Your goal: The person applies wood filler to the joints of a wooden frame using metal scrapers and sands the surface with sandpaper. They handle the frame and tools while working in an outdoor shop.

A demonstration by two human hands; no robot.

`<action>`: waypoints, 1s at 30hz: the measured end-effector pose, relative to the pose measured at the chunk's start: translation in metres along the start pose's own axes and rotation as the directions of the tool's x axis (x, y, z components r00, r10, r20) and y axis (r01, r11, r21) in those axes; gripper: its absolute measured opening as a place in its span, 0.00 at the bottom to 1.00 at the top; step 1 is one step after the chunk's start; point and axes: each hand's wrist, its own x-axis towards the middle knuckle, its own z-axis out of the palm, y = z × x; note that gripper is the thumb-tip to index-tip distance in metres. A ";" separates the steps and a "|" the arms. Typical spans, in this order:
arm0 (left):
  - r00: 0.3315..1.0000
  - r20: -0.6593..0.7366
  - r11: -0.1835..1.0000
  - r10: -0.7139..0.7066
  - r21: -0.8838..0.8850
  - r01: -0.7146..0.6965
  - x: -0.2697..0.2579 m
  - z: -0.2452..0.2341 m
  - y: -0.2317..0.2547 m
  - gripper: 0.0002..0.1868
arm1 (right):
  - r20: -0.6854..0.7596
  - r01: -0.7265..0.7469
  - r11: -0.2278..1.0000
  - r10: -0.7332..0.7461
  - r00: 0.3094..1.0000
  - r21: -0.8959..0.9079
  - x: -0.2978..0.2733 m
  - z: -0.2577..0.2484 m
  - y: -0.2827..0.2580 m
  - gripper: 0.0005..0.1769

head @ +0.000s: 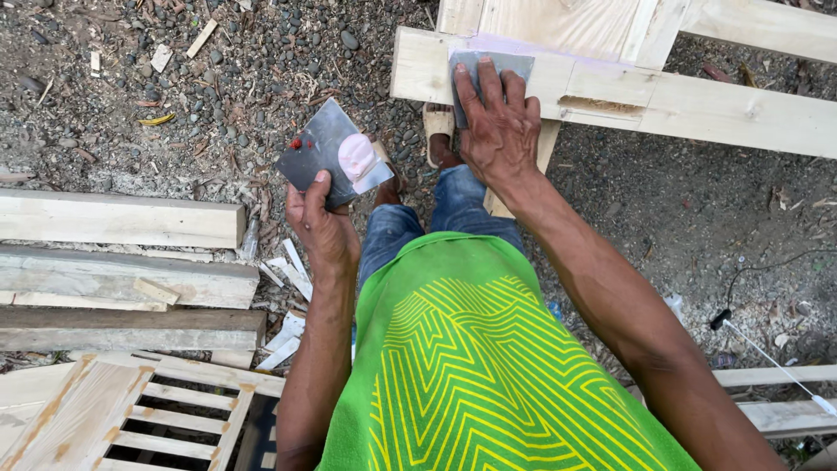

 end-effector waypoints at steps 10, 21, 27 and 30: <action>0.999 0.039 1.000 0.016 -0.026 -0.015 -0.002 -0.010 -0.003 0.21 | -0.092 -0.298 0.954 0.297 0.950 0.000 0.006 -0.005 0.046 0.23; 0.999 0.022 0.999 0.028 -0.025 -0.028 -0.012 -0.008 0.008 0.24 | 0.016 0.036 0.991 -0.039 0.999 0.132 0.017 -0.012 -0.041 0.28; 1.000 0.014 0.996 0.027 -0.088 -0.026 -0.008 -0.015 0.010 0.23 | 0.011 0.032 0.999 -0.032 0.999 -0.042 0.021 -0.007 -0.020 0.32; 1.000 -0.003 0.997 0.029 -0.067 -0.029 -0.009 -0.017 0.009 0.22 | -0.045 0.048 0.998 -0.049 0.998 -0.030 0.025 0.010 -0.017 0.33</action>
